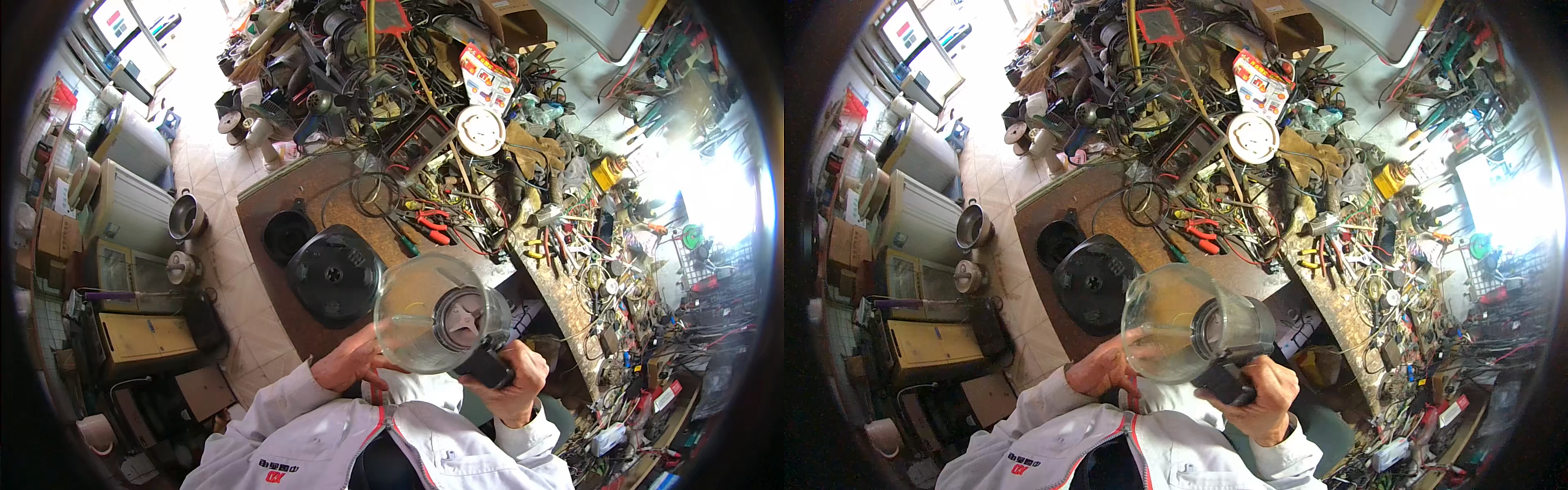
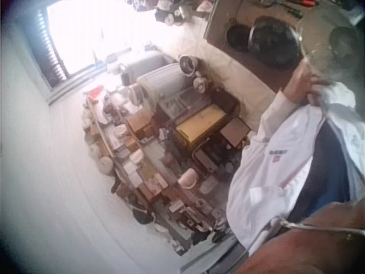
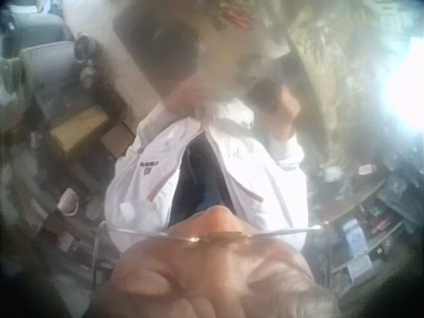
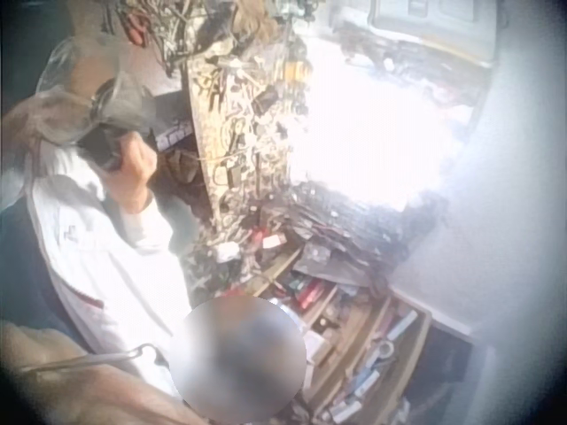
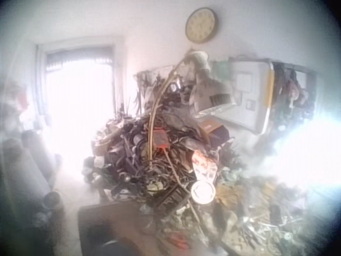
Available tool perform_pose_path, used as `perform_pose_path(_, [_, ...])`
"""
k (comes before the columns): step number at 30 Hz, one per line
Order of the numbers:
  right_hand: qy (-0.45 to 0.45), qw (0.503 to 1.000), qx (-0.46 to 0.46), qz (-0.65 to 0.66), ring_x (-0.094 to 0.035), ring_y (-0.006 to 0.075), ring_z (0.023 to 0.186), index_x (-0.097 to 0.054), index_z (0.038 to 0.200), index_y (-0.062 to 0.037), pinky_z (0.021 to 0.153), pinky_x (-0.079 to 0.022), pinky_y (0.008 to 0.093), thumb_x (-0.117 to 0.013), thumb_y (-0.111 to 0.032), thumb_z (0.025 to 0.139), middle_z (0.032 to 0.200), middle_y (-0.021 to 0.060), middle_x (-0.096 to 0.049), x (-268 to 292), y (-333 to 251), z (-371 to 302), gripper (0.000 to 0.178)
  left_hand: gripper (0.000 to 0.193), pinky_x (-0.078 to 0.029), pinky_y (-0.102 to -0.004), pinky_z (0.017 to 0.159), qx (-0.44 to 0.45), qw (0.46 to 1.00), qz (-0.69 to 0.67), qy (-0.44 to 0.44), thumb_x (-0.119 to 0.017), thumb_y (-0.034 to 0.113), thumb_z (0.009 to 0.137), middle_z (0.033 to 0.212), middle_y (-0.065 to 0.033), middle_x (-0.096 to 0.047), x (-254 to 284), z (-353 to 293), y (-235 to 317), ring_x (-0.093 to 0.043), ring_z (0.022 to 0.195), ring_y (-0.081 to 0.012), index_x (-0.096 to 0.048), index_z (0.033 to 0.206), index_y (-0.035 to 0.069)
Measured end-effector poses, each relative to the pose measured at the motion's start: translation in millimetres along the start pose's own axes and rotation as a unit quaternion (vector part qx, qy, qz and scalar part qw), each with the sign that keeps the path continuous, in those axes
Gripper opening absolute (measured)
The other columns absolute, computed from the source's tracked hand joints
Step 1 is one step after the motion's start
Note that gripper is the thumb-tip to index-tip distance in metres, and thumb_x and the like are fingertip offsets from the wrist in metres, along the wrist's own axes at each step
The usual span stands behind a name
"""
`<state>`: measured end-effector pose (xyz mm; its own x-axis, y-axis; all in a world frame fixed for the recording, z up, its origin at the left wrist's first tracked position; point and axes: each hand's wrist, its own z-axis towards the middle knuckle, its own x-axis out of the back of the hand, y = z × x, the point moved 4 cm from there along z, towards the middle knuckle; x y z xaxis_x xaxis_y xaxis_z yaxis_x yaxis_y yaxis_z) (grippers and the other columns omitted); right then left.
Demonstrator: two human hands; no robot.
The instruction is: The person uses a screwdriver to adjust the top of a black blender base, then presses buttons on the control panel. They attach the clear pitcher, run the blender briefly, and then disassemble it to inspect the blade assembly before reassembling it.
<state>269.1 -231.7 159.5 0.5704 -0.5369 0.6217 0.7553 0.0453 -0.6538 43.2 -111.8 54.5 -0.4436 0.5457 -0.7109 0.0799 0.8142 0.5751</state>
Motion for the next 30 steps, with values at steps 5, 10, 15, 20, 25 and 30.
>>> perform_pose_path(5, [-0.025,0.998,0.059,0.012,-0.062,0.0207,0.052,-0.061,0.075,-0.0041,0.048,-0.048,0.0310,-0.100,-0.035,0.060,0.066,0.0054,-0.062,-9,-28,-5,0.052,0.092,-0.054,-0.0493,0.104,-0.027,0.995,-0.095,-0.030,-0.066,0.052,0.096,0.155,-0.0213,-0.044,11,11,-38,-0.058,0.131,-0.0349,-0.016,0.162,0.010])
perform_pose_path(10, [-0.030,0.995,0.092,0.001,-0.058,0.0206,0.049,-0.059,0.074,-0.0032,0.047,-0.045,0.0307,-0.101,-0.038,0.057,0.063,0.0060,-0.059,-17,-56,-12,0.057,0.070,-0.051,-0.0474,0.107,-0.050,0.993,-0.110,-0.017,-0.058,0.034,0.104,0.152,-0.0218,-0.048,6,-7,-39,-0.060,0.128,-0.0337,-0.025,0.158,0.003])
perform_pose_path(15, [-0.035,0.991,0.128,-0.004,-0.059,0.0203,0.050,-0.059,0.074,-0.0039,0.046,-0.044,0.0304,-0.101,-0.037,0.057,0.064,0.0058,-0.059,-21,-77,-27,0.056,0.061,-0.051,-0.0438,0.106,-0.102,0.992,-0.067,0.010,-0.053,0.028,0.105,0.144,-0.0239,-0.056,-5,-43,-34,-0.063,0.123,-0.0310,-0.038,0.150,-0.010])
perform_pose_path(20, [-0.048,0.984,0.170,0.035,-0.059,0.0223,0.051,-0.059,0.076,-0.0045,0.047,-0.046,0.0332,-0.097,-0.036,0.062,0.064,0.0058,-0.057,-33,-119,-28,0.052,0.058,-0.052,-0.0422,0.104,-0.138,0.986,-0.077,-0.051,-0.054,0.023,0.104,0.146,-0.0208,-0.055,27,-75,-56,-0.065,0.120,-0.0308,-0.039,0.151,-0.007])
perform_pose_path(25, [-0.110,0.968,0.219,0.044,-0.057,0.0231,0.050,-0.056,0.076,-0.0064,0.045,-0.045,0.0354,-0.093,-0.039,0.066,0.063,0.0047,-0.052,-53,-165,-15,0.051,0.105,-0.039,-0.0447,0.117,-0.217,0.954,0.202,-0.052,-0.085,0.032,0.086,0.163,-0.0193,-0.033,66,-101,-79,-0.047,0.141,-0.0327,-0.018,0.162,0.004])
perform_pose_path(30, [-0.231,0.913,0.320,-0.101,-0.061,0.0299,0.053,-0.053,0.074,-0.0073,0.045,-0.045,0.0423,-0.091,-0.049,0.070,0.067,0.0105,-0.055,-101,-225,15,0.056,0.107,-0.033,-0.0434,0.121,-0.284,0.959,0.022,0.012,-0.086,0.028,0.084,0.163,-0.0163,-0.032,23,-140,-66,-0.038,0.148,-0.0305,-0.017,0.163,0.009])
